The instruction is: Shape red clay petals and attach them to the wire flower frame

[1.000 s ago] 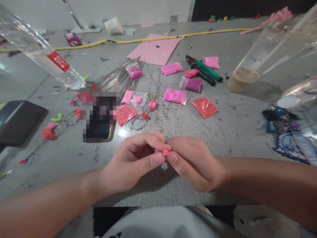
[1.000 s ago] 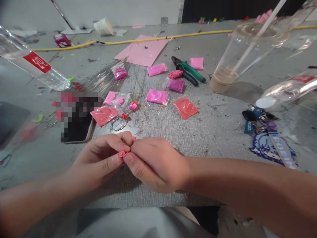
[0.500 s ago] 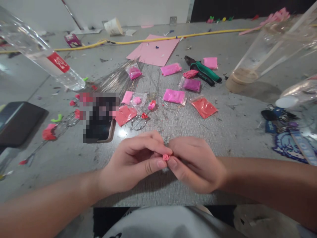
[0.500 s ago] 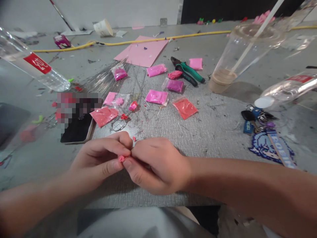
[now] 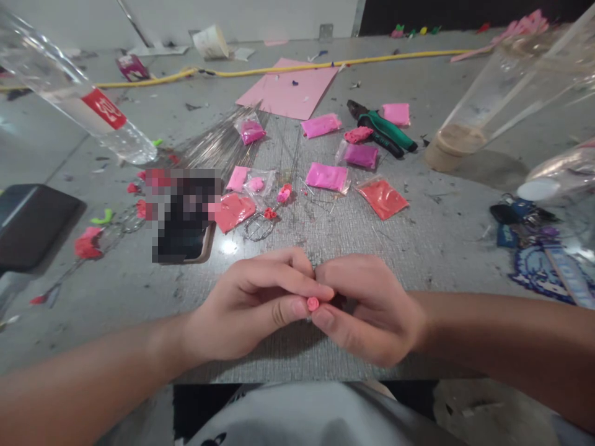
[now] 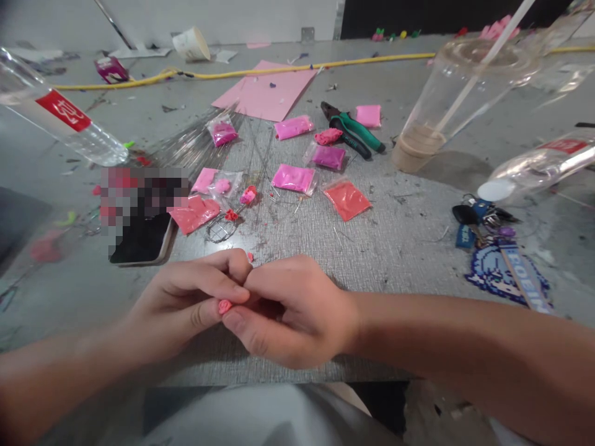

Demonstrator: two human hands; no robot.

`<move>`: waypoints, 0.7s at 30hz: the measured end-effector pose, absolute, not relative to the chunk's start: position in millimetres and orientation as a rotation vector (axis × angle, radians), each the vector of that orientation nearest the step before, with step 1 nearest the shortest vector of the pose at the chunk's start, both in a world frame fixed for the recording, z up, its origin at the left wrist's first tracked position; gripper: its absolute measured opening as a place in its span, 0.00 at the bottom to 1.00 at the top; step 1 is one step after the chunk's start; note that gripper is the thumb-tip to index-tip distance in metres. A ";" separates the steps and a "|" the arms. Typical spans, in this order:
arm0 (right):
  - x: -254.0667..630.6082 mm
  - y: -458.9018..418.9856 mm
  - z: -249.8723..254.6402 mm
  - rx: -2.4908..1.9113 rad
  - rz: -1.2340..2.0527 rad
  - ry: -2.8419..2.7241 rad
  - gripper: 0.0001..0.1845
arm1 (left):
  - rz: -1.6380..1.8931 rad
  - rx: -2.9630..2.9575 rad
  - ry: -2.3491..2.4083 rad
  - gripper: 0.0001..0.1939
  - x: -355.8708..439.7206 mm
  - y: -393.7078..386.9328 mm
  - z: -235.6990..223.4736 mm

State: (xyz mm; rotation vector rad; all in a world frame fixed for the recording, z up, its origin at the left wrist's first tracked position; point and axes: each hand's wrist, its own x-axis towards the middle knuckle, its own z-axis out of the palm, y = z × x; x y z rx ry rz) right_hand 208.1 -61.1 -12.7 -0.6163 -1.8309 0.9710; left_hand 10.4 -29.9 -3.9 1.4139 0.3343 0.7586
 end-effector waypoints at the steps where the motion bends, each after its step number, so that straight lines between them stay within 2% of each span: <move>1: 208.5 -60.7 -12.6 -0.611 0.978 -1.827 0.13 | 0.754 1.413 0.336 0.15 10.5 -29.6 -3.9; 14: 213.0 -60.2 -14.7 -0.609 1.007 -1.861 0.11 | 0.726 1.362 0.373 0.11 6.7 -26.7 -4.6; 21: 222.6 -53.4 -12.9 -0.747 0.962 -1.831 0.12 | 0.741 1.741 0.464 0.07 -3.5 -9.5 -0.1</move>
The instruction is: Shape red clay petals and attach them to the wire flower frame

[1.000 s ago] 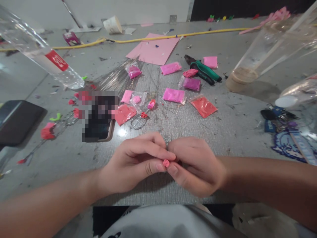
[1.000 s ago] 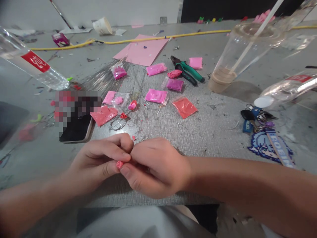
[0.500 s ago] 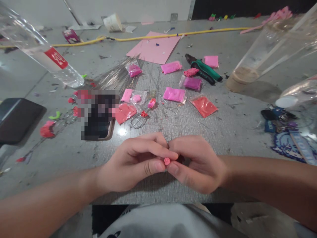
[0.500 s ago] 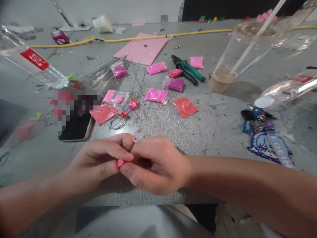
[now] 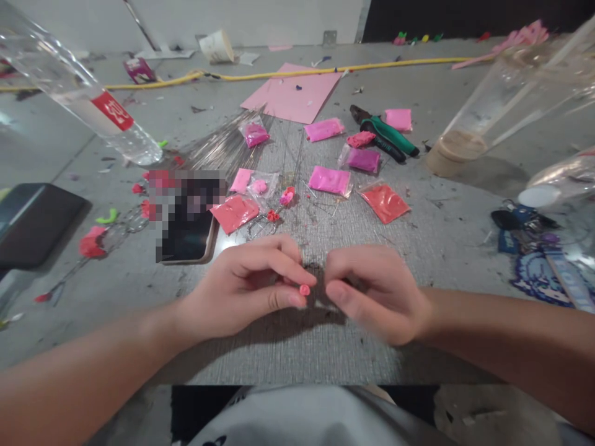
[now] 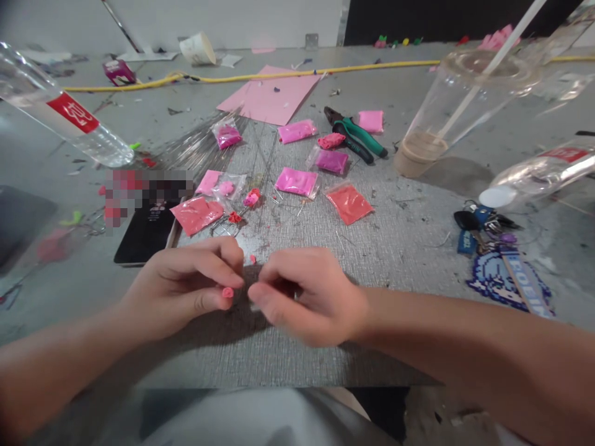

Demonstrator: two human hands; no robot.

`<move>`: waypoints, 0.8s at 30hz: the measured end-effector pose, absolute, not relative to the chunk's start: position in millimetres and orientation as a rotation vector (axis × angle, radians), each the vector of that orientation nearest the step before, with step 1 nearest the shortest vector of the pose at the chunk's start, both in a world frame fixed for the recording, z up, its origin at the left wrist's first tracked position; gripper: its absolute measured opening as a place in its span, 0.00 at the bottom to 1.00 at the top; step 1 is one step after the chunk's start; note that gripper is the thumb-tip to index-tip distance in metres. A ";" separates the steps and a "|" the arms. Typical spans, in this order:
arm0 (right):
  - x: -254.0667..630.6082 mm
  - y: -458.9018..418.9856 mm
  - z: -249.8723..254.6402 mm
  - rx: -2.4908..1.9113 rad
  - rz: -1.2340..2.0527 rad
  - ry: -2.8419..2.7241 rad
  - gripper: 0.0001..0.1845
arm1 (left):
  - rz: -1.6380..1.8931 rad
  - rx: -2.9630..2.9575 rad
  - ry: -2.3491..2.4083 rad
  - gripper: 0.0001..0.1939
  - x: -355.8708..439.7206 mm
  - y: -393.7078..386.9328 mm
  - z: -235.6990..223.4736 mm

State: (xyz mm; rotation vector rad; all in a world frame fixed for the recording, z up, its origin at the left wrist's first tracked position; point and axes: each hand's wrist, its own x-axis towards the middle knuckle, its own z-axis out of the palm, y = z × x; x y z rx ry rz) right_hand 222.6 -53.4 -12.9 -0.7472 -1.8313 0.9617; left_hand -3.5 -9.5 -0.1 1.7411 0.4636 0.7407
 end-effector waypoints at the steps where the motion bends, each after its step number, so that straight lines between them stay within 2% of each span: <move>1: 223.9 -51.4 -14.0 -0.800 0.964 -1.785 0.13 | 0.702 1.869 0.472 0.07 -5.4 -5.6 -0.7; 5: 226.7 -44.5 -22.3 -0.974 1.038 -1.545 0.16 | 0.487 2.359 0.464 0.09 -10.5 5.1 -7.7; 11: 225.6 -41.8 -27.0 -1.041 1.049 -1.519 0.17 | 0.308 2.573 0.557 0.14 -9.5 3.0 -15.5; 20: 223.2 -38.1 -25.8 -1.113 1.109 -1.426 0.17 | 0.444 2.564 0.699 0.10 -15.7 15.3 -7.3; 24: 222.1 -36.8 -27.6 -1.125 1.147 -1.349 0.11 | 0.496 2.671 0.865 0.11 -21.5 27.0 -0.3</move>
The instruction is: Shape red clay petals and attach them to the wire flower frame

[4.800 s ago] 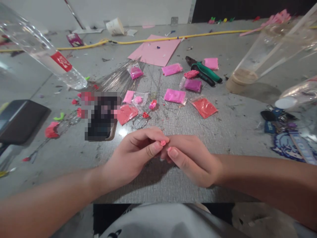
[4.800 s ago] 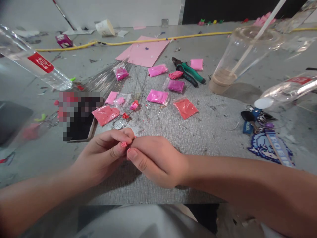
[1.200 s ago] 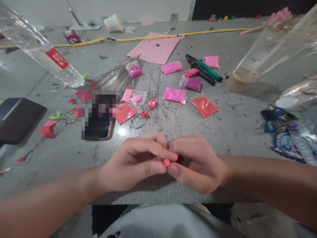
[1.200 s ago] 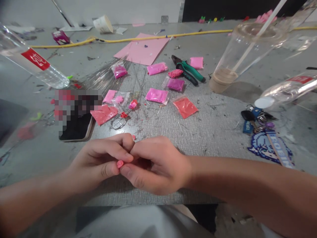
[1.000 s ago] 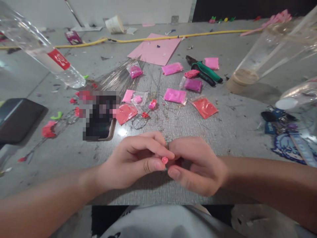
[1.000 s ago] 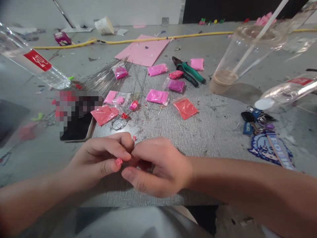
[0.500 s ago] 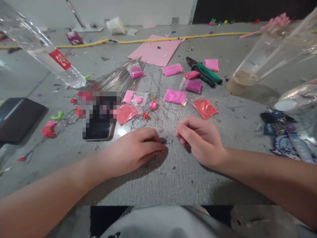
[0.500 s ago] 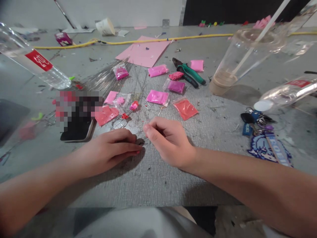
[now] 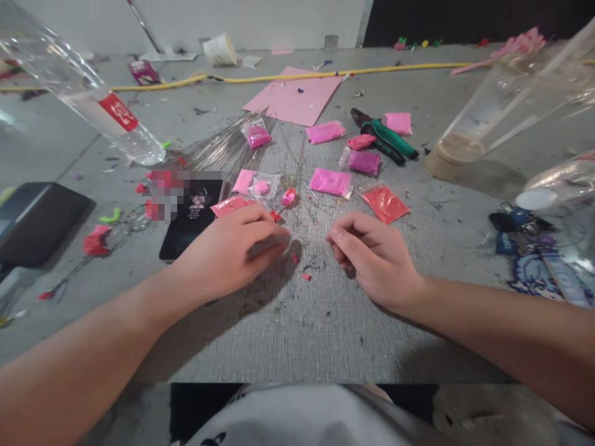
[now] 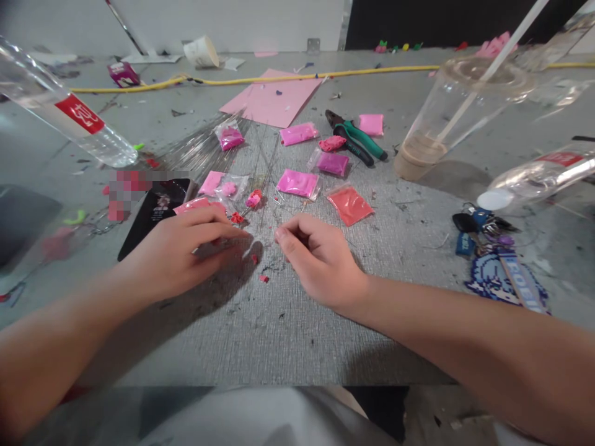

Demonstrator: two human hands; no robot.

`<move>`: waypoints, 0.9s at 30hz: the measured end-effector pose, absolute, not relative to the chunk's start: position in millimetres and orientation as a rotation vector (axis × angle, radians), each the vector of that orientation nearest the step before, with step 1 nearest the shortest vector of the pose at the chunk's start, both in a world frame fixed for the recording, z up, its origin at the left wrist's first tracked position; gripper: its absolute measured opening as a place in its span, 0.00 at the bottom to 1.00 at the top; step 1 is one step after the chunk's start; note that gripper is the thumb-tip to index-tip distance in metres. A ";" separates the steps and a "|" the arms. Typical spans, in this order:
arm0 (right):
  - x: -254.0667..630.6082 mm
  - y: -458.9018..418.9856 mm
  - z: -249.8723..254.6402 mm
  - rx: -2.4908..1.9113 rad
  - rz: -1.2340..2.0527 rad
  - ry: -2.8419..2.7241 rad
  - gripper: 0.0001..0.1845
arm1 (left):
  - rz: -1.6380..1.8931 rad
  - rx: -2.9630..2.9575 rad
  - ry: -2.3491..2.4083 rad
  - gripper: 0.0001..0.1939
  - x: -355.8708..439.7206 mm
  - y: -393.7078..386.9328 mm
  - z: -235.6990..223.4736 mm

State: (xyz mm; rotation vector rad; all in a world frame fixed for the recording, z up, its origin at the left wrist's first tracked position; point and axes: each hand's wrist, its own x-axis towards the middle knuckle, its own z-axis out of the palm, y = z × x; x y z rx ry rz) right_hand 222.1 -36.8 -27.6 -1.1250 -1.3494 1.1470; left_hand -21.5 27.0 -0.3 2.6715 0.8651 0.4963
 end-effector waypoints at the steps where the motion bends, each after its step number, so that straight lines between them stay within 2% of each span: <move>1: 221.6 -36.2 -27.8 -1.136 1.161 -1.336 0.09 | 0.478 2.682 0.876 0.11 -22.2 28.4 0.4; 4: 220.1 -34.5 -28.1 -1.148 1.191 -1.357 0.07 | 0.396 2.681 0.828 0.13 -21.4 27.5 -1.1; 7: 219.8 -33.7 -27.6 -1.163 1.178 -1.423 0.11 | 0.335 2.683 0.771 0.15 -17.7 23.4 -7.2; 13: 219.9 -34.6 -24.8 -1.167 1.134 -1.473 0.21 | 0.360 2.641 0.756 0.10 -13.9 21.3 -13.1; 15: 219.0 -34.8 -23.4 -1.175 1.056 -1.542 0.19 | 0.433 2.615 0.740 0.09 -13.5 19.7 -10.5; 19: 217.3 -36.5 -21.5 -1.115 0.910 -1.837 0.07 | 0.613 2.520 0.730 0.07 -10.5 10.6 -4.8; 23: 217.5 -39.2 -22.6 -1.039 0.784 -1.998 0.08 | 0.721 2.458 0.774 0.04 -7.1 -0.4 -3.5; 27: 218.5 -39.4 -23.7 -1.046 0.812 -1.976 0.08 | 0.786 2.414 0.818 0.05 -6.5 -6.0 -4.0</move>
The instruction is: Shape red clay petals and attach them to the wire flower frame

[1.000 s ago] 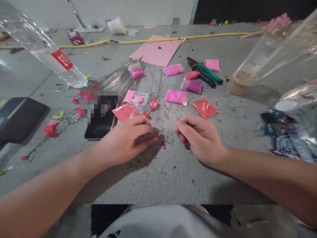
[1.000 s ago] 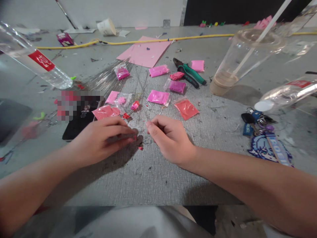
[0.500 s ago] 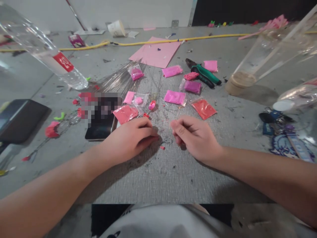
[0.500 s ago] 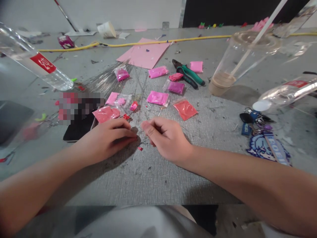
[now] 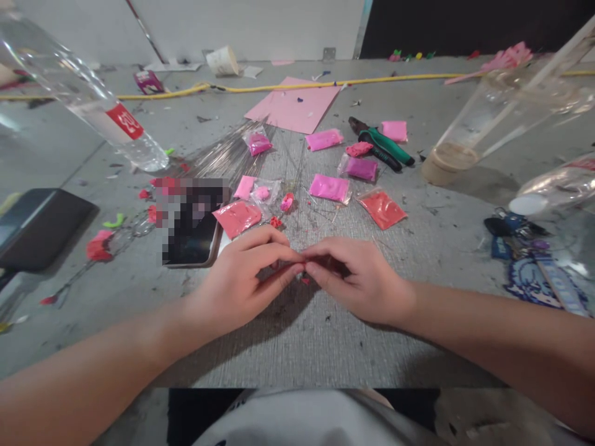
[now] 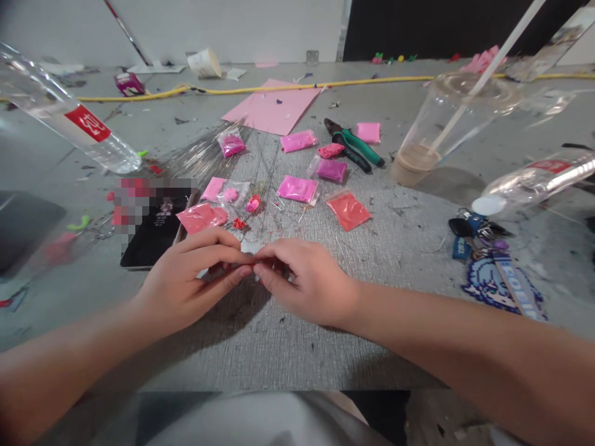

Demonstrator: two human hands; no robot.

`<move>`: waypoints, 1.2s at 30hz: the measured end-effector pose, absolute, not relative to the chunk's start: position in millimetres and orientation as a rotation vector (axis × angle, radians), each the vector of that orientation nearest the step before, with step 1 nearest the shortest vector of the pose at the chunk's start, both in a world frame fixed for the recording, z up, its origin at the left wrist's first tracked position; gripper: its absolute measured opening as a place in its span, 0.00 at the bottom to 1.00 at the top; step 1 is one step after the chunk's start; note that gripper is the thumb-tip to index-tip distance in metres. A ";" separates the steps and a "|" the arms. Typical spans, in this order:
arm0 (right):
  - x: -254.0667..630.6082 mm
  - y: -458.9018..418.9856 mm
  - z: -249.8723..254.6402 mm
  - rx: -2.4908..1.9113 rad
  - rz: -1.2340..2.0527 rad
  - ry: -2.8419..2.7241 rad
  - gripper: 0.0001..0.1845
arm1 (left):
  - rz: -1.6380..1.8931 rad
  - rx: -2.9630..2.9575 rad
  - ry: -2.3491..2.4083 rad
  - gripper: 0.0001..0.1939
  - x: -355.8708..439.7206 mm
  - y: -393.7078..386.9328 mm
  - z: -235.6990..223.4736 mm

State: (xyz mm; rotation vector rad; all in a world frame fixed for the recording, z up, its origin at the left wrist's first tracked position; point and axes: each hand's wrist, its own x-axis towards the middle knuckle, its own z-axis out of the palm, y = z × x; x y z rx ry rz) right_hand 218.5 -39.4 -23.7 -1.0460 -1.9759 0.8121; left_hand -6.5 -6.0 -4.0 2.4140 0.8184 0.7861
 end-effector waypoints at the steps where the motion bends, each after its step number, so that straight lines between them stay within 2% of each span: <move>1: 218.7 -39.0 -23.5 -1.047 0.819 -1.975 0.07 | 0.786 2.394 0.820 0.05 -6.6 -6.4 -3.6; 8: 220.0 -38.4 -21.4 -0.886 0.817 -2.047 0.07 | 0.808 2.331 0.747 0.01 -5.9 -4.6 0.9; 21: 221.9 -40.4 -20.0 -0.661 0.832 -2.085 0.06 | 0.810 2.370 0.753 0.08 -5.7 -6.4 -1.5; 26: 222.8 -39.5 -20.7 -0.762 0.872 -1.988 0.07 | 0.859 2.398 0.722 0.10 -7.8 -7.7 1.2; 29: 222.9 -38.4 -22.2 -0.920 1.014 -1.794 0.06 | 0.912 2.434 0.717 0.11 -3.8 -5.4 10.5; 33: 220.8 -36.7 -25.7 -1.023 1.195 -1.538 0.09 | 1.017 2.498 0.691 0.10 -11.5 -5.6 18.1; 35: 219.8 -36.3 -26.4 -1.043 1.205 -1.507 0.12 | 0.918 2.629 0.706 0.04 -33.8 -22.4 9.6; 36: 219.5 -36.2 -26.4 -1.039 1.199 -1.505 0.13 | 0.829 2.754 0.825 0.04 -50.0 -38.2 1.3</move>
